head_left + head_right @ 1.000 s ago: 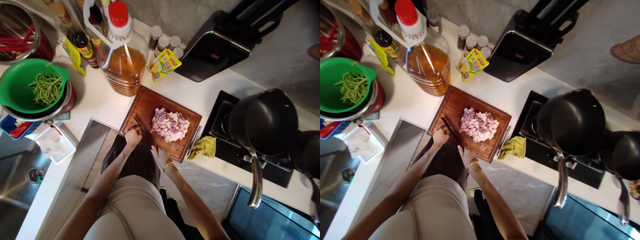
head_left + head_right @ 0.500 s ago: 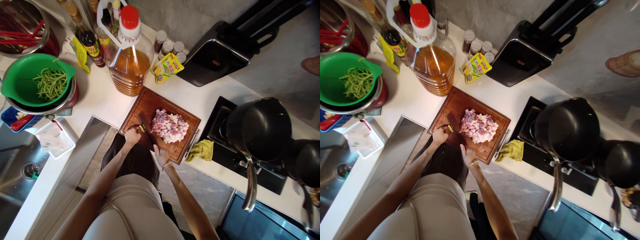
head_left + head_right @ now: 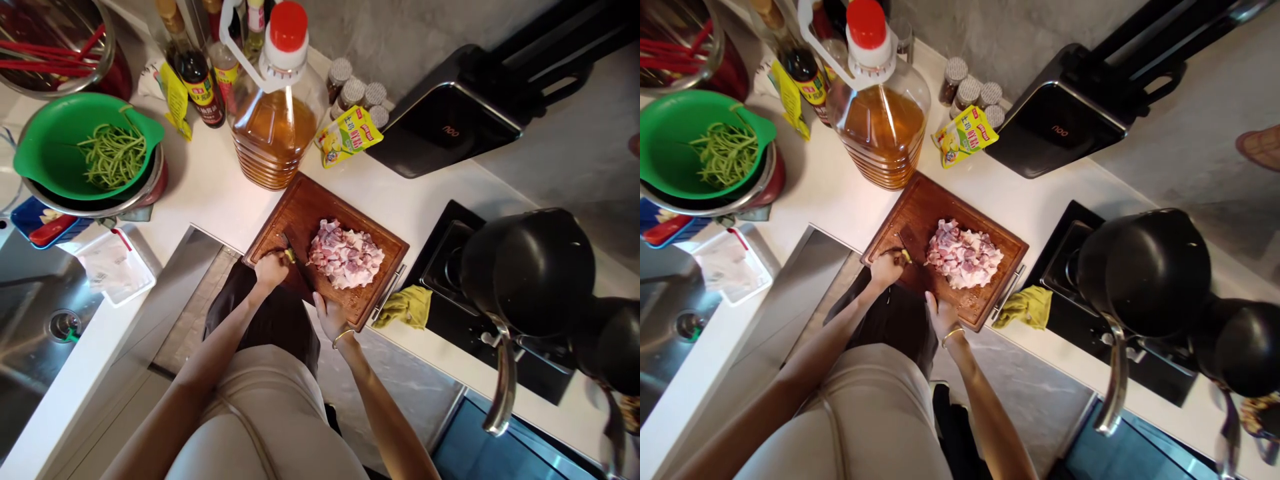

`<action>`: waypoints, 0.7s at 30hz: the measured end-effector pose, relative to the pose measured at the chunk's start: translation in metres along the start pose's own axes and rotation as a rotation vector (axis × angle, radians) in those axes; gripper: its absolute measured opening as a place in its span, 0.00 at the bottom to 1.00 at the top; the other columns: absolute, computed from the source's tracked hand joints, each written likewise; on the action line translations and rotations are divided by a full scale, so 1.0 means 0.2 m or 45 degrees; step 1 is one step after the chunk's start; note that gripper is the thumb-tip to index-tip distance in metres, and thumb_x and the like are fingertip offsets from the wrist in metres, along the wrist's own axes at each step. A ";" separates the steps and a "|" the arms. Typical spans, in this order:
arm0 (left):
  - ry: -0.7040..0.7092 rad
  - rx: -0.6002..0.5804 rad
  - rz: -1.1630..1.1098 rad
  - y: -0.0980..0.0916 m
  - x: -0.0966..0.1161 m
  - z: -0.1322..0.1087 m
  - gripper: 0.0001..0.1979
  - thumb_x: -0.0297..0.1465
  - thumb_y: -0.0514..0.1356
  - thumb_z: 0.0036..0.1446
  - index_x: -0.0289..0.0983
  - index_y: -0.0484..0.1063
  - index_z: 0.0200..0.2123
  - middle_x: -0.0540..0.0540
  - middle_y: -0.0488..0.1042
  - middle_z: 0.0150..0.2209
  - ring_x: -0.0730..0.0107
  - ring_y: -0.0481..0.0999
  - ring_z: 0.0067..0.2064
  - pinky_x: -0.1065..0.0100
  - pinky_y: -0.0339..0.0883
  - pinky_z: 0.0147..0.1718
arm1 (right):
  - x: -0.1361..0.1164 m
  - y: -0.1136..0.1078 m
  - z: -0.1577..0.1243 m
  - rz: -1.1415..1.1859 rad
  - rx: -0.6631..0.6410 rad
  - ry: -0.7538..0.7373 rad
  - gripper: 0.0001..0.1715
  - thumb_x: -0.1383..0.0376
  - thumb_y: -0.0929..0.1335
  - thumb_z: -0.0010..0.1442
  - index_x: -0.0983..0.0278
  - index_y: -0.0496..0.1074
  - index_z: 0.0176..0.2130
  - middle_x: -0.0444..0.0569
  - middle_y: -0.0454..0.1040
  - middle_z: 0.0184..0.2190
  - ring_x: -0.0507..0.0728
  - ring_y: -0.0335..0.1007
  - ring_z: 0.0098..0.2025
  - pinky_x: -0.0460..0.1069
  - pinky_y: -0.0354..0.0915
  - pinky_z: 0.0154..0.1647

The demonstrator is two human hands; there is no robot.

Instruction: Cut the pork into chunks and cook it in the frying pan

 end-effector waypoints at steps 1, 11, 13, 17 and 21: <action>0.006 0.002 -0.001 0.00 0.00 0.00 0.15 0.36 0.50 0.60 0.45 0.76 0.42 0.44 0.79 0.40 0.59 0.78 0.44 0.64 0.68 0.43 | 0.00 -0.01 0.00 0.003 -0.006 -0.001 0.36 0.50 0.49 0.67 0.65 0.75 0.33 0.55 0.77 0.28 0.59 0.74 0.33 0.50 0.65 0.36; 0.021 -0.036 0.001 -0.02 0.01 0.02 0.16 0.36 0.49 0.60 0.43 0.77 0.41 0.43 0.79 0.40 0.61 0.78 0.44 0.66 0.68 0.42 | -0.02 0.02 0.12 0.004 -0.111 0.026 0.36 0.49 0.50 0.67 0.65 0.76 0.33 0.58 0.78 0.30 0.60 0.75 0.36 0.49 0.65 0.36; 0.026 -0.057 -0.005 -0.02 0.00 0.02 0.16 0.37 0.49 0.60 0.43 0.77 0.41 0.43 0.79 0.40 0.60 0.78 0.44 0.66 0.68 0.42 | -0.02 0.05 0.15 0.029 -0.074 0.045 0.36 0.50 0.50 0.67 0.65 0.76 0.32 0.58 0.78 0.29 0.60 0.75 0.36 0.49 0.65 0.36; 0.018 -0.045 -0.013 -0.03 0.00 0.02 0.17 0.37 0.49 0.60 0.44 0.77 0.41 0.43 0.79 0.41 0.60 0.78 0.44 0.65 0.68 0.43 | -0.02 0.10 0.17 0.070 0.019 0.041 0.35 0.51 0.50 0.67 0.66 0.76 0.36 0.58 0.78 0.30 0.60 0.75 0.36 0.50 0.66 0.38; 0.020 -0.044 -0.008 -0.03 0.00 0.02 0.16 0.37 0.50 0.59 0.45 0.77 0.41 0.44 0.79 0.41 0.60 0.78 0.44 0.65 0.67 0.44 | -0.03 0.09 0.14 0.070 0.065 0.033 0.35 0.50 0.50 0.67 0.66 0.76 0.39 0.58 0.78 0.34 0.61 0.75 0.38 0.52 0.67 0.40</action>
Point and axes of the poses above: each hand's wrist, its own z-axis towards the middle knuckle, its own y-axis out of the palm, x = y × z, the point moved 2 cm from there along z, towards the middle knuckle
